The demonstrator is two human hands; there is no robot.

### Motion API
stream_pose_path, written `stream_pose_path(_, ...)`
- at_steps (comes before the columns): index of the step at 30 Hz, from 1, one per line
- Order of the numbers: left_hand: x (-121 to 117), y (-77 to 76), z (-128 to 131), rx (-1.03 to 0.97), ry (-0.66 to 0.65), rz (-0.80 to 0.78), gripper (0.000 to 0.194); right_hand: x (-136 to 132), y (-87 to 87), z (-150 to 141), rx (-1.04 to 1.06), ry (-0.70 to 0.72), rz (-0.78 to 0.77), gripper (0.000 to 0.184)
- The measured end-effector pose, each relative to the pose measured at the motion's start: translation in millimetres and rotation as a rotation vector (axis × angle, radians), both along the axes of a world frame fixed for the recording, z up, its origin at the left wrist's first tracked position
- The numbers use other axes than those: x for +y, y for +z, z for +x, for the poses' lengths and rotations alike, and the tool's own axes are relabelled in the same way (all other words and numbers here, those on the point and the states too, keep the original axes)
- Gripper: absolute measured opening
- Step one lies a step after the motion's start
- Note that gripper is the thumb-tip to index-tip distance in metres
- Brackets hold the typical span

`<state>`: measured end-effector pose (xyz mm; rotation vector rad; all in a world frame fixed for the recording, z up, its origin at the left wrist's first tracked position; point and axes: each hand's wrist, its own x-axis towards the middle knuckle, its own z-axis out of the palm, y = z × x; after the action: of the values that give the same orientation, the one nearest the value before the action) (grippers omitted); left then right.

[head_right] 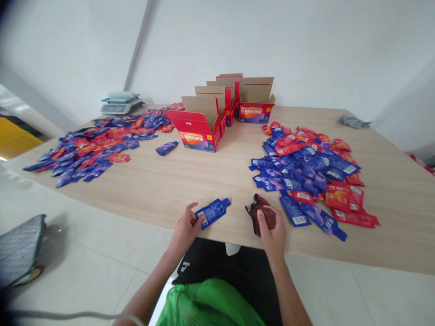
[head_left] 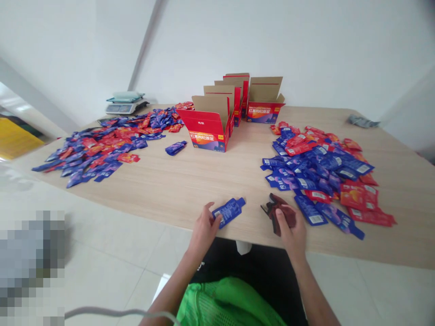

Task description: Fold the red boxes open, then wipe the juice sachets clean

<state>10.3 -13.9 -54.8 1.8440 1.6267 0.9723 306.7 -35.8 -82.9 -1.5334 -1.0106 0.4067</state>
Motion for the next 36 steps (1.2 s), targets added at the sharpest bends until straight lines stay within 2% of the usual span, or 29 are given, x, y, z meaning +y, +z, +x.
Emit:
stream_pose_path(3, -6.6, 2.8, -1.6, 0.286, -0.116, 0.057, 0.032, -1.1, 1.4, -1.0, -0.018, 0.000, -0.022, 0.050)
stream_pose_path(7, -17.5, 3.6, -7.5, 0.352, -0.219, 0.091, 0.024, -0.6, 7.6, 0.2, -0.069, 0.007, -0.069, 0.047)
stream_pose_path(10, -25.1, 1.3, -15.8, 0.408, -0.312, 0.262, 0.026, 6.1, 23.1, -2.2, -0.111, 0.033, -0.083, 0.044)
stream_pose_path(13, -28.4, -2.4, -23.5, 0.448, -0.402, 0.420, 0.033, 18.3, 47.1, -19.5, -0.203, 0.091, -0.019, 0.039)
stream_pose_path(15, -27.8, -5.7, -26.6, 0.450, -0.459, 0.458, 0.036, 26.3, 60.8, -42.5, -0.285, 0.192, 0.040, 0.036)
stream_pose_path(17, -26.0, -9.6, -28.1, 0.447, -0.508, 0.462, 0.036, 31.5, 66.8, -71.2, -0.391, 0.369, 0.065, 0.034)
stream_pose_path(20, -24.2, -14.8, -29.6, 0.429, -0.540, 0.430, 0.031, 34.4, 59.3, -109.4, -0.598, 0.646, 0.047, 0.028)
stream_pose_path(22, -24.6, -16.7, -31.7, 0.433, -0.559, 0.413, 0.028, 36.8, 48.7, -121.6, -0.710, 0.715, 0.043, 0.022)
stream_pose_path(25, -26.9, -16.6, -36.0, 0.499, -0.621, 0.416, 0.038, 48.5, 35.7, -114.8, -0.780, 0.694, 0.031, 0.021)
stream_pose_path(28, -29.8, -15.4, -37.9, 0.559, -0.642, 0.438, 0.041, 72.8, 31.7, -87.5, -0.840, 0.609, 0.005, 0.023)
stream_pose_path(32, -33.8, -14.5, -32.6, 0.630, -0.618, 0.465, 0.039, 102.3, 43.7, -57.1, -0.889, 0.424, 0.004, 0.024)
stream_pose_path(34, -35.3, -14.6, -28.0, 0.657, -0.606, 0.478, 0.037, 101.4, 54.7, -59.9, -0.803, 0.338, 0.034, 0.027)
stream_pose_path(36, -36.3, -15.3, -23.6, 0.668, -0.594, 0.479, 0.037, 87.2, 63.1, -76.2, -0.711, 0.381, 0.065, 0.030)
